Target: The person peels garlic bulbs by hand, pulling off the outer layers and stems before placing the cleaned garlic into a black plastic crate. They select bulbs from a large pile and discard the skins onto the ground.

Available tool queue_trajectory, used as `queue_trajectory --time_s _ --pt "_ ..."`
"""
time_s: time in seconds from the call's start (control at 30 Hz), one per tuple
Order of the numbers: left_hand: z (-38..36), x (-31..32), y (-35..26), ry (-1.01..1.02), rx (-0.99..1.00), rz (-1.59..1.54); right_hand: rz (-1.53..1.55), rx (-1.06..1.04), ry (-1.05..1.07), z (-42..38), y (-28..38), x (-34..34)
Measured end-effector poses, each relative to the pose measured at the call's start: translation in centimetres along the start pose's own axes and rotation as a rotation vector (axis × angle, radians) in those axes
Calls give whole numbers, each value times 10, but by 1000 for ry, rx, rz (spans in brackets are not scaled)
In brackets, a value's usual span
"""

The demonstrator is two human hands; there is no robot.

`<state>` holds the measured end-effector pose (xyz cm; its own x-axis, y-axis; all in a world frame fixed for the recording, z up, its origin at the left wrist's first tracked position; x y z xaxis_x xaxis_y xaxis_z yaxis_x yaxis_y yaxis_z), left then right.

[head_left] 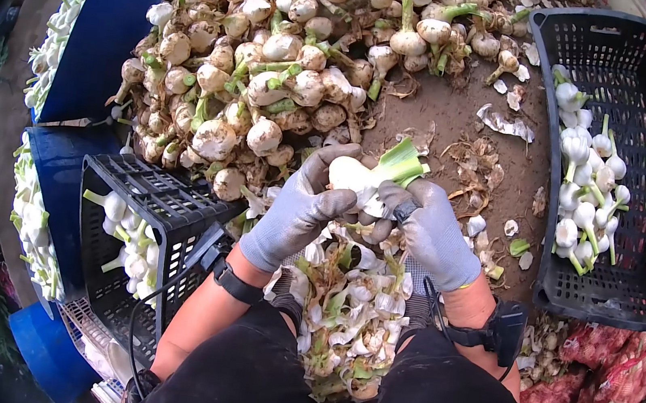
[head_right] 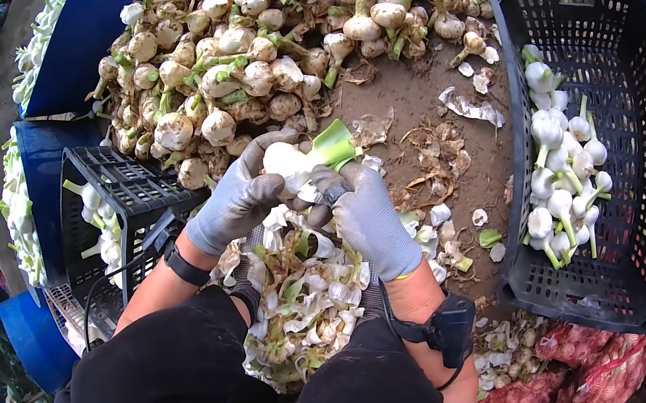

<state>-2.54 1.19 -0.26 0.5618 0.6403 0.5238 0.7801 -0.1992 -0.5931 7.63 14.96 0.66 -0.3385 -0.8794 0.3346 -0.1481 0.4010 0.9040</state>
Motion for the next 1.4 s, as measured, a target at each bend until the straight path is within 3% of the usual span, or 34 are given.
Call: queue_trajectory --time_s 0.13,0.2,0.27,0.33,0.4,0.47,0.5,0.6,0.67,0.7,0.8,0.87,0.9,0.93,1.0,1.03,1.2,1.27,1.3,1.33,1.4 --pt "0 -10 10 64 -110 13 -155 118 -39 0 -6 -5" --pt "0 -7 16 163 -283 -213 -957 -263 -22 1 -13 -11" --pt "1 2 15 109 -301 -194 -965 -281 -94 1 -15 -13" --pt "2 5 14 55 -218 -164 -388 -191 -115 2 -20 -13" --pt "2 0 11 116 -223 -190 -251 -162 -131 1 -17 -13" --pt "0 3 4 23 -161 252 49 -131 -156 5 -17 -14" --pt "-8 11 1 -78 -122 242 52 -129 -159 3 -14 -13" --pt "-8 -1 5 -54 -138 347 -110 -96 -106 2 1 -6" --pt "-4 -9 6 -61 -225 298 -94 61 -145 0 -1 -4" --pt "-5 -1 1 -41 -185 160 28 -96 -128 -3 -5 2" --pt "1 -4 2 -28 -146 -34 139 -79 -87 -6 -11 3" --pt "5 -5 1 -251 86 223 40 -55 -114 -8 -4 2" --pt "0 1 -2 -289 112 403 -58 -27 -143 -10 -2 1" --pt "-1 0 0 -287 108 404 -55 -25 -146 -12 -7 0" --pt "-1 2 -6 -250 143 417 -416 -142 -190 -7 -9 -4" --pt "-7 6 -7 -165 -69 154 -309 -64 -246 -7 -4 -7" --pt "-10 15 -4 40 -114 -23 -410 -229 -313 15 2 -21" --pt "-17 25 0 113 -186 166 -512 -264 -385 30 10 -34" --pt "-8 16 7 108 60 746 -510 -228 -444 32 16 -39" --pt "-11 19 2 111 59 750 -509 -228 -449 32 11 -49" --pt "-16 25 -6 180 -282 105 -800 -259 -353 29 0 -70"
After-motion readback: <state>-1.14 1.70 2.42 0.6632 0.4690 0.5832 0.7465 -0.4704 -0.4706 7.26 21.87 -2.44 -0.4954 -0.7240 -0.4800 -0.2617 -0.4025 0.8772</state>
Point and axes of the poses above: each hand's wrist, its own z-axis towards the middle knuckle, its own x-axis out of the palm, y = z × x, the point moved 3 cm from there along z, towards the middle knuckle, and after that the axes turned 15 degrees about -x, right-handed, at the moved point
